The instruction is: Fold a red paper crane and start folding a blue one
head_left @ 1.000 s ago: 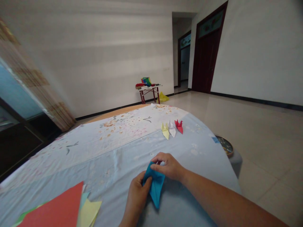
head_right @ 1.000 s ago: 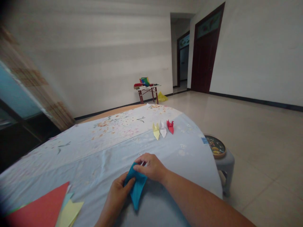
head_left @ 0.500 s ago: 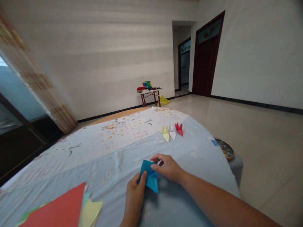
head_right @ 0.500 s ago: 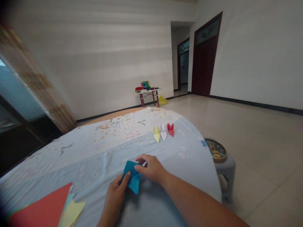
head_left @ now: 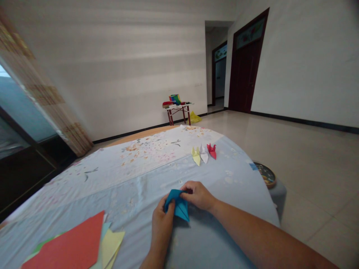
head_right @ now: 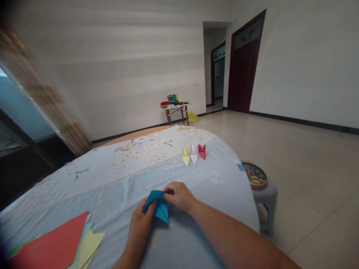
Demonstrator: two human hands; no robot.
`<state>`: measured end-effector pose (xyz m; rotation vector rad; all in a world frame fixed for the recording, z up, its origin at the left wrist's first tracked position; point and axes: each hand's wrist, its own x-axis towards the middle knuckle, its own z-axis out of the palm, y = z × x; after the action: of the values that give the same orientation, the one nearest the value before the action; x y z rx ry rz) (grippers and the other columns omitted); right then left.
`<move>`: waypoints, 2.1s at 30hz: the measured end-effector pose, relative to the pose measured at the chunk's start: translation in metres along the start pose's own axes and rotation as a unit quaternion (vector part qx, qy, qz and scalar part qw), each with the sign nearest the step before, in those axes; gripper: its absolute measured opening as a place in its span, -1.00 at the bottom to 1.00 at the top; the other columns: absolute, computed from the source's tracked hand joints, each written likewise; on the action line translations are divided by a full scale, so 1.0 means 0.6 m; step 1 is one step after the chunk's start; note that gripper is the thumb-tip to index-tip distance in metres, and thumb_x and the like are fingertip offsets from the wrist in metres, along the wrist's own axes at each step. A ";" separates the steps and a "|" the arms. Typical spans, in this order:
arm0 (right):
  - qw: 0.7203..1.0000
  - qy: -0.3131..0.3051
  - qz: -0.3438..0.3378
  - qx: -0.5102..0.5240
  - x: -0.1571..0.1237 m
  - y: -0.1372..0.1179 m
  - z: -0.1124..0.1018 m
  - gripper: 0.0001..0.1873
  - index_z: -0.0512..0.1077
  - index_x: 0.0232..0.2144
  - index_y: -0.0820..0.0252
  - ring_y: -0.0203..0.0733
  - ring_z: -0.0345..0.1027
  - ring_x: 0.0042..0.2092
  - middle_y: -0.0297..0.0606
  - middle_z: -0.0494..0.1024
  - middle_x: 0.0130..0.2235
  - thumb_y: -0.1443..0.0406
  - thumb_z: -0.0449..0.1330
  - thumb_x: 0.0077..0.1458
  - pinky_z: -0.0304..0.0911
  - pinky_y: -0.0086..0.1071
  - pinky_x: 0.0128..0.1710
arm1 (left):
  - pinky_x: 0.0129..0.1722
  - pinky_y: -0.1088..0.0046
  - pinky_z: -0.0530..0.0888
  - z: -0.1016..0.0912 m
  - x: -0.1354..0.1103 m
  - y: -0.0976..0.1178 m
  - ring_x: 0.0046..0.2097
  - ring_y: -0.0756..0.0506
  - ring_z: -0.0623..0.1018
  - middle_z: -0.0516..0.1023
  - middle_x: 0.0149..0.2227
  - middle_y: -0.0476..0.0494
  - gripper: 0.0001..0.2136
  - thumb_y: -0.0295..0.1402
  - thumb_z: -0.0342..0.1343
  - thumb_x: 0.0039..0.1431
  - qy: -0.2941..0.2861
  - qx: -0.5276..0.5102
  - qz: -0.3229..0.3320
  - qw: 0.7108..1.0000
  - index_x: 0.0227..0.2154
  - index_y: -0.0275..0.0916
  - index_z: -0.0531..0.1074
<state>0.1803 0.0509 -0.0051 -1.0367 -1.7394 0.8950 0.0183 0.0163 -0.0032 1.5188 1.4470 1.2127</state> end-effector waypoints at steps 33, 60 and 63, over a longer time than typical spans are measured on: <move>0.999 0.000 -0.024 0.044 0.007 -0.009 0.036 -0.73 0.49 -0.28 0.19 -0.27 0.33 -0.30 -0.25 0.46 -0.32 0.19 0.09 0.06 0.26 -0.46 -0.38 | -0.46 0.43 0.39 -0.015 0.015 -0.022 -0.50 -0.07 0.47 0.52 -0.54 -0.03 -0.62 -0.11 0.19 -0.14 0.033 -0.148 -0.100 0.983 -0.34 -0.32 0.48; 0.940 -0.102 0.142 0.292 0.006 0.002 0.039 -0.50 0.43 -0.29 0.27 -0.33 0.31 -0.38 -0.34 0.47 -0.40 0.12 0.37 -0.30 0.20 -0.41 -0.31 | -0.46 0.45 0.39 -0.017 0.010 -0.006 -0.51 -0.06 0.48 0.54 -0.54 -0.09 -0.63 -0.10 0.18 -0.12 -0.033 -0.250 -0.188 0.949 -0.40 -0.35 0.49; 0.939 -0.101 0.146 0.295 0.006 0.002 0.040 -0.50 0.42 -0.30 0.27 -0.38 0.27 -0.42 -0.38 0.43 -0.43 0.13 0.39 -0.33 0.16 -0.45 -0.37 | -0.48 0.45 0.38 -0.019 0.009 -0.004 -0.50 -0.07 0.48 0.54 -0.53 -0.12 -0.64 -0.09 0.15 -0.09 -0.041 -0.269 -0.177 0.946 -0.42 -0.36 0.49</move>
<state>0.1573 0.0517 -0.0130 -0.8194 -1.3463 1.6408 0.0066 0.0209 -0.0012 0.8845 1.1425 1.1780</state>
